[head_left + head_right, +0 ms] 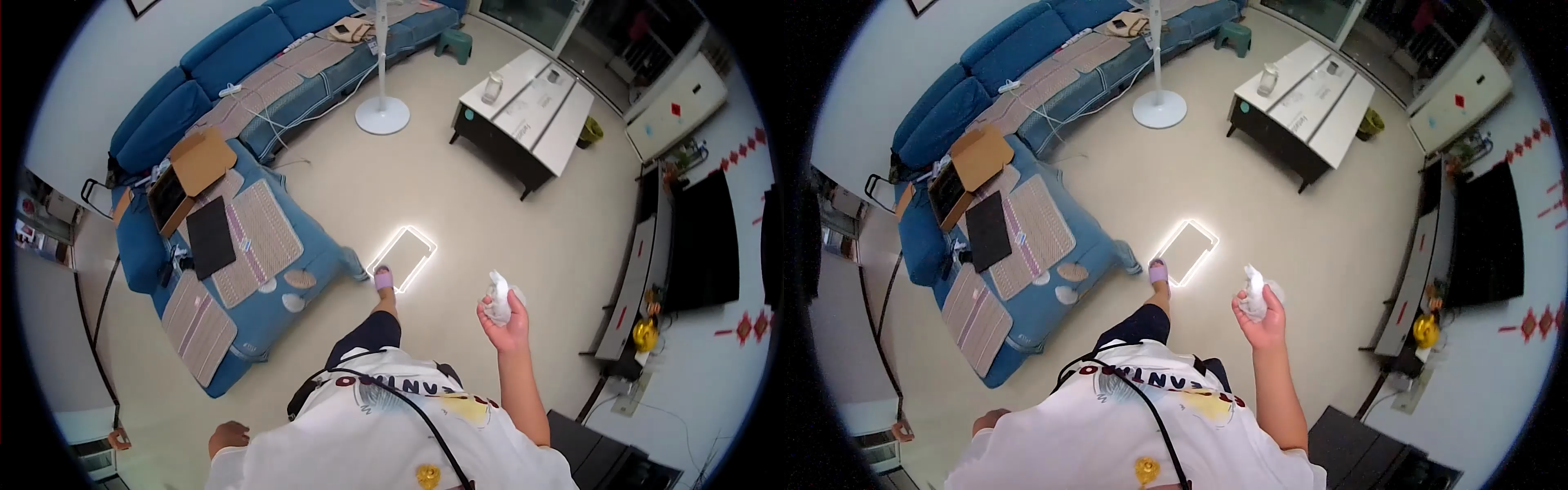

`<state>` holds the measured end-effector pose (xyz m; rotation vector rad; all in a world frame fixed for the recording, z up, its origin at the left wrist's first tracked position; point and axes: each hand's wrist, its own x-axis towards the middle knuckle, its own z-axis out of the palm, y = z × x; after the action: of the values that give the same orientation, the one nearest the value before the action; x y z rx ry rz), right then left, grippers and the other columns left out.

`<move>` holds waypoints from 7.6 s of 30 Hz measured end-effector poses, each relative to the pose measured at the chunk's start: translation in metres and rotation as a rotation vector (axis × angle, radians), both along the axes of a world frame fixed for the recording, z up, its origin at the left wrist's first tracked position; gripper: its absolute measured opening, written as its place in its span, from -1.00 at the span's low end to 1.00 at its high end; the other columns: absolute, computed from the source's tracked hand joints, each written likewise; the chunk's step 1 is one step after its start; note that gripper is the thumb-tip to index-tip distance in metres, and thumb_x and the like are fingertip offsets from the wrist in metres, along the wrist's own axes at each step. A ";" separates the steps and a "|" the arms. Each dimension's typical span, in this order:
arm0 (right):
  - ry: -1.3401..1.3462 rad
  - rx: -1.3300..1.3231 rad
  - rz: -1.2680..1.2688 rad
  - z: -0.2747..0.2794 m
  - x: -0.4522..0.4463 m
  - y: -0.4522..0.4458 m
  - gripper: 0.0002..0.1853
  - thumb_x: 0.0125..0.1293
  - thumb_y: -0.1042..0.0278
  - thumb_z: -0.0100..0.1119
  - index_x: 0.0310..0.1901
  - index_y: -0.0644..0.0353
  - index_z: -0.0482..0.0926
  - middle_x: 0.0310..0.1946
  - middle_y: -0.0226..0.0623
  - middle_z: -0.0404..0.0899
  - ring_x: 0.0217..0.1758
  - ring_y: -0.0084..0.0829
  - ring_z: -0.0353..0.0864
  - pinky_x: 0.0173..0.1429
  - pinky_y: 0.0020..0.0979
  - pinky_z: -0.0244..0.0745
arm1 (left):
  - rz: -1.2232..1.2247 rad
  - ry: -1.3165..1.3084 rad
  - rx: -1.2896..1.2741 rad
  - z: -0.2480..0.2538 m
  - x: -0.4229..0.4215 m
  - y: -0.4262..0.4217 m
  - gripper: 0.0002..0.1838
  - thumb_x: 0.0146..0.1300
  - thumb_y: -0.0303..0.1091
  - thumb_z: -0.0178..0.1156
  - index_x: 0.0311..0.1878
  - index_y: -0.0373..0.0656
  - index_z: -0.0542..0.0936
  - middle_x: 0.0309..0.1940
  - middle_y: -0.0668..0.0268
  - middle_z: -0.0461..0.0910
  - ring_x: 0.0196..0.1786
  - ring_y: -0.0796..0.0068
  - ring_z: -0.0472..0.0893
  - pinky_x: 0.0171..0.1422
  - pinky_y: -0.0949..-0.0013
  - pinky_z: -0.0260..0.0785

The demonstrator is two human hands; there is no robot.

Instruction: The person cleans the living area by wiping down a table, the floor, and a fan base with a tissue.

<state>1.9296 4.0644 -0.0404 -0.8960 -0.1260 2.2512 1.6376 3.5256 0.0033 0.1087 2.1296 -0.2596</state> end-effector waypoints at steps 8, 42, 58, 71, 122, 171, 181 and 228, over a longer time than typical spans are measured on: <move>-0.092 -0.145 -0.160 -0.007 -0.101 0.176 -0.72 0.28 0.22 -0.02 -0.05 0.18 0.40 -0.25 -0.22 0.48 -0.23 -0.28 0.47 -0.07 -0.23 0.44 | -0.175 0.118 0.138 -0.209 -0.255 0.292 -0.66 0.16 -0.20 -0.06 -0.10 -0.14 0.57 -0.08 0.02 0.52 0.03 0.04 0.48 0.10 0.10 0.29; -0.103 -0.102 -0.192 -0.008 -0.485 0.989 -0.76 0.27 0.25 0.02 -0.07 0.15 0.43 -0.26 -0.29 0.49 -0.24 -0.33 0.47 -0.07 -0.25 0.45 | -0.949 -0.410 1.039 -0.099 -0.507 1.472 -0.70 0.21 -0.22 0.03 -0.05 -0.14 0.48 -0.20 0.10 0.56 -0.12 0.16 0.54 -0.03 0.23 0.37; -0.212 -0.209 -0.241 -0.030 -0.567 1.328 -0.75 0.26 0.26 0.04 -0.08 0.16 0.42 -0.27 -0.30 0.49 -0.28 -0.35 0.47 -0.10 -0.29 0.45 | -0.558 0.141 1.096 -0.204 -0.709 1.800 -0.75 0.12 -0.33 0.07 -0.11 -0.10 0.53 -0.19 0.06 0.57 -0.11 0.02 0.53 0.00 0.15 0.38; -0.120 0.013 0.061 0.001 -0.778 1.614 -0.74 0.24 0.37 0.00 -0.04 0.19 0.35 -0.12 -0.20 0.47 -0.11 -0.18 0.48 0.04 -0.18 0.43 | 0.290 -0.262 0.801 -0.192 -0.860 1.795 -0.80 0.20 -0.29 0.04 -0.21 -0.18 0.54 -0.38 0.31 0.53 -0.27 0.52 0.51 -0.21 0.44 0.36; -0.558 0.947 1.404 -0.188 -1.600 1.898 -0.69 0.14 0.52 0.02 -0.04 0.19 0.49 -0.19 -0.29 0.49 -0.11 -0.41 0.47 -0.05 -0.38 0.44 | 2.195 0.523 0.408 -0.180 -0.803 1.952 -0.65 0.01 -0.45 0.16 -0.06 -0.15 0.46 -0.39 0.30 0.50 -0.38 0.44 0.54 -0.42 0.38 0.39; -0.312 0.360 0.577 -0.064 -1.019 1.905 -0.53 0.28 0.15 0.07 0.18 0.08 0.31 0.00 -0.38 0.41 0.02 -0.51 0.40 0.06 -0.44 0.36 | 0.638 -1.270 1.237 -0.056 -0.985 2.385 -0.38 0.07 -0.33 0.19 0.23 -0.02 0.23 0.19 0.22 0.25 0.26 0.21 0.25 0.27 0.16 0.17; -0.050 0.098 -0.488 -0.037 -1.015 1.834 -0.61 0.32 0.23 -0.01 0.17 0.02 0.31 0.05 -0.37 0.40 0.07 -0.48 0.42 0.03 -0.38 0.43 | -0.700 -1.387 1.039 -0.082 -0.891 2.450 -0.33 0.08 -0.54 0.09 0.29 -0.02 0.12 0.33 0.27 0.01 0.37 0.29 0.08 0.36 0.22 0.02; -1.989 0.071 -0.084 -0.378 -0.446 1.451 -0.51 0.07 0.33 0.19 0.10 0.00 0.41 0.25 -0.28 0.21 0.29 -0.20 0.18 0.26 -0.16 0.20 | -2.251 -0.230 0.703 -0.470 -0.294 2.293 -0.22 0.07 -0.12 0.22 0.34 0.06 0.09 0.32 0.10 0.04 0.34 0.06 0.06 0.29 -0.04 0.07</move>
<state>1.4839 5.5151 -0.4182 -2.5498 -0.9369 0.4738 1.3434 5.8189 -0.4671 2.6525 0.7900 -0.6199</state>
